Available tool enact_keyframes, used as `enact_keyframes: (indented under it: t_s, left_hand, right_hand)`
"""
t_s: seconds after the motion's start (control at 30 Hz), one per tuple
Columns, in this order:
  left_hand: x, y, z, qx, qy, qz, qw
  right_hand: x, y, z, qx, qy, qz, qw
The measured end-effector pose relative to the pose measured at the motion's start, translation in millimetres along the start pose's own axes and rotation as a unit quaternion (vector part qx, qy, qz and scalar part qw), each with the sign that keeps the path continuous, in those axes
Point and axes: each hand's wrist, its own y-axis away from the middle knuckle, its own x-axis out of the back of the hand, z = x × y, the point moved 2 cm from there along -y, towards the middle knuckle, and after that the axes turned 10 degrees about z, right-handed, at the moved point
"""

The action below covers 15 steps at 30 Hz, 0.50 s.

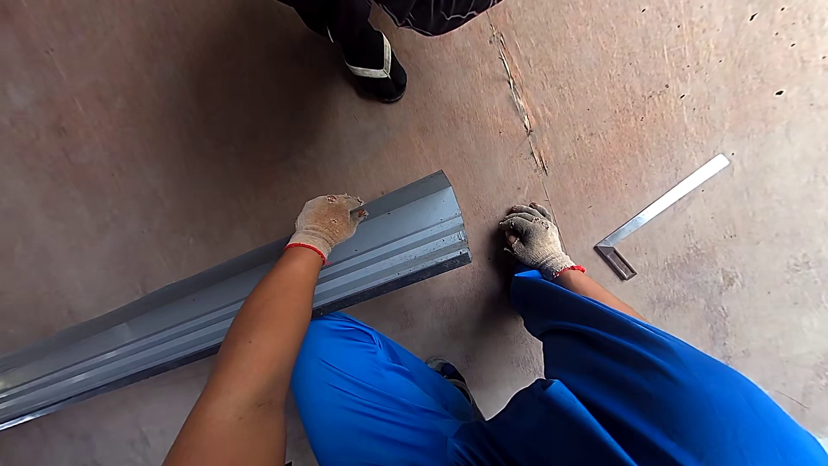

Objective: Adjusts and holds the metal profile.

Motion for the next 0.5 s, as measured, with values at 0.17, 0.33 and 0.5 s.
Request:
enact_keyframes:
  t_s: [0.17, 0.33, 0.5]
  left_hand:
    - [-0.4, 0.1, -0.4, -0.004, -0.001, 0.002, 1.000]
    - [-1.3, -0.2, -0.5, -0.001, 0.000, 0.006, 1.000]
    - [-2.4, 0.1, -2.0, -0.002, 0.005, 0.013, 1.000]
  right_hand:
    - [0.5, -0.3, -0.9, -0.001, 0.000, 0.003, 1.000]
    - [2.0, -1.1, -2.3, 0.003, 0.002, 0.006, 1.000]
    - [2.1, -0.9, -3.3, -0.004, 0.000, 0.006, 1.000]
